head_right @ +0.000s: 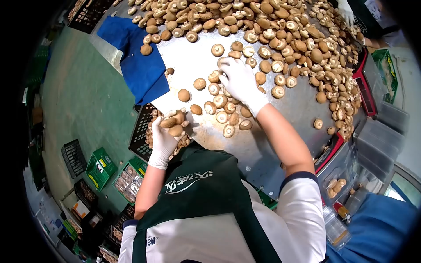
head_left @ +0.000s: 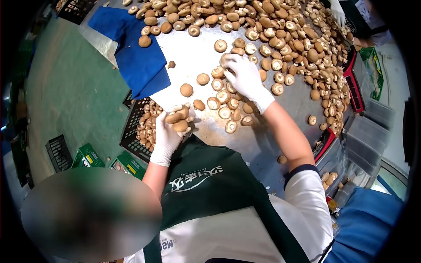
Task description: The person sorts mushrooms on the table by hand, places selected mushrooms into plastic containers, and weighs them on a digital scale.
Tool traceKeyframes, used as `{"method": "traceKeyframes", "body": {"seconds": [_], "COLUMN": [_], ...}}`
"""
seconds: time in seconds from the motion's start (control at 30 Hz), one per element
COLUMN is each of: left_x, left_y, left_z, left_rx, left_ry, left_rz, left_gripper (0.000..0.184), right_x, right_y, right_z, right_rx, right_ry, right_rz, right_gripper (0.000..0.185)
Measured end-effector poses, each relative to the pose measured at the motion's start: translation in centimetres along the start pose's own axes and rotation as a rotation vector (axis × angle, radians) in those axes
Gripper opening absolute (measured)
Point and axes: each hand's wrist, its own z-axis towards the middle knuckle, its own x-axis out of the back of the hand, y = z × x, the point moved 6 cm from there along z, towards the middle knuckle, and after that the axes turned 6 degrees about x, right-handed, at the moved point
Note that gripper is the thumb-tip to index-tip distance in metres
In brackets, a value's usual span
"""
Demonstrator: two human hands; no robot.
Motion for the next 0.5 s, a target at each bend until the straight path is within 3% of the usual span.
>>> {"method": "traceKeyframes", "body": {"seconds": [0.13, 0.17, 0.3, 0.4, 0.5], "left_x": [0.7, 1.2, 3.1, 2.9, 3.3], "left_y": [0.6, 0.5, 0.2, 0.0, -0.3], "left_z": [0.8, 1.2, 2.2, 2.2, 2.4], "left_rx": [0.014, 0.013, -0.016, -0.039, -0.044], "left_ry": [0.023, 0.032, 0.043, 0.001, -0.001], "left_rz": [-0.070, -0.082, -0.039, 0.023, 0.064], "left_gripper": [0.048, 0.045, 0.030, 0.029, 0.037], "right_x": [1.8, 2.0, 2.1, 3.3, 0.5], "right_y": [1.9, 2.7, 6.0, 2.7, 3.7], "right_z": [-2.8, -3.3, -4.3, -0.8, 0.0], "right_rx": [-0.188, -0.223, -0.686, -0.292, -0.243], "right_ry": [-0.077, 0.026, 0.026, 0.199, 0.130], "right_rz": [0.079, 0.229, 0.360, 0.103, 0.198], "right_gripper": [0.016, 0.015, 0.023, 0.031, 0.035]}}
